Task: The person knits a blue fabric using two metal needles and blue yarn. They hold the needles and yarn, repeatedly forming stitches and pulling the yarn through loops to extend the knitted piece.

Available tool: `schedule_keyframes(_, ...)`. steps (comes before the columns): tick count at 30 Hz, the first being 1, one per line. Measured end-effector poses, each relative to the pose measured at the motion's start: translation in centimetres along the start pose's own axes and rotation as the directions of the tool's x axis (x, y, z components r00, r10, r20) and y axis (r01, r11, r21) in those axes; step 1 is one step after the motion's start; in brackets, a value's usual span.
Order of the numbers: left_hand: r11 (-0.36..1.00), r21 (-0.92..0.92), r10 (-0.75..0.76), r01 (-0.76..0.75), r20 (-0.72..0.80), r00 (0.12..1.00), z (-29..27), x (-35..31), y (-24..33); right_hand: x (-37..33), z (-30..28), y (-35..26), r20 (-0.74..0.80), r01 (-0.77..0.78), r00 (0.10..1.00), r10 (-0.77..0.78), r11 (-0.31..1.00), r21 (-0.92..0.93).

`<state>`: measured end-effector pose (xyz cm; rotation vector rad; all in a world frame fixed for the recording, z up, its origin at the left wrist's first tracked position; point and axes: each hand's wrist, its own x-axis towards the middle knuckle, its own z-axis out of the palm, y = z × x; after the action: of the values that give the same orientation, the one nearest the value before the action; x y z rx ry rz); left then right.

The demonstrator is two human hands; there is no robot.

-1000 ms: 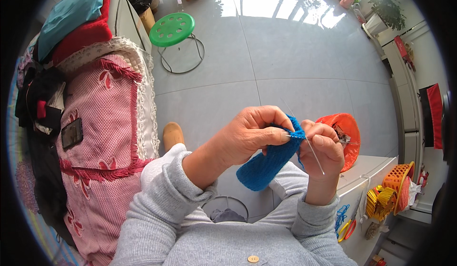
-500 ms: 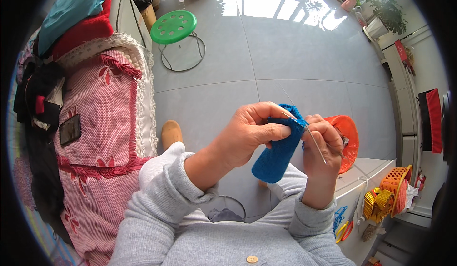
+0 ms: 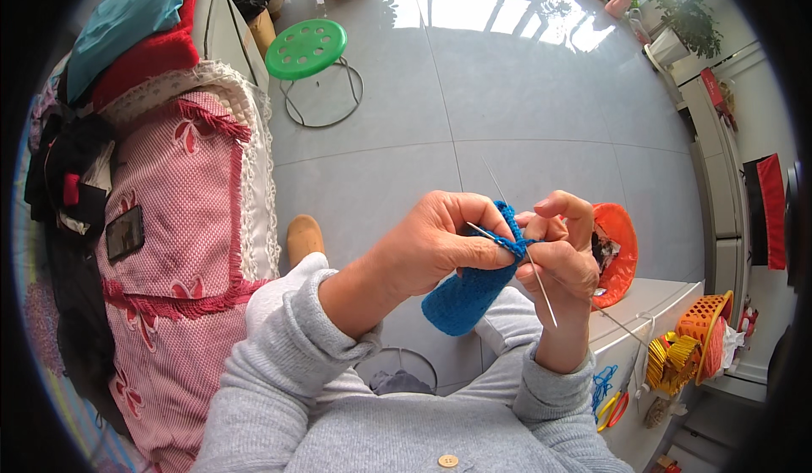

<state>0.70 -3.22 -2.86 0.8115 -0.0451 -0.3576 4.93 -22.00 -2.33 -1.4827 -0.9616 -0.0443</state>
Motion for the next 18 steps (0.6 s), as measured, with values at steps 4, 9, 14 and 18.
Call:
schedule_keyframes(4,0.999,0.032,0.015,-0.013,-0.056,0.998,0.8,0.0,-0.4,0.0,0.5,-0.4,-0.111,0.042,0.992,-0.064,0.980,-0.192)
schedule_keyframes(9,1.000,-0.010,0.029,-0.029,-0.027,0.999,0.9,-0.3,-0.1,-0.2,1.3,-0.7,-0.215,0.040,0.973,-0.080,0.982,-0.182)
schedule_keyframes(14,0.991,-0.123,0.051,-0.054,-0.028,0.998,0.4,-0.7,0.5,0.0,0.7,-0.9,-0.267,0.000,0.964,0.018,0.998,0.067)
schedule_keyframes(18,0.997,-0.065,0.026,-0.029,-0.035,0.999,0.3,-0.8,0.8,0.1,0.3,-1.0,-0.224,-0.036,0.973,0.060,0.994,0.107)
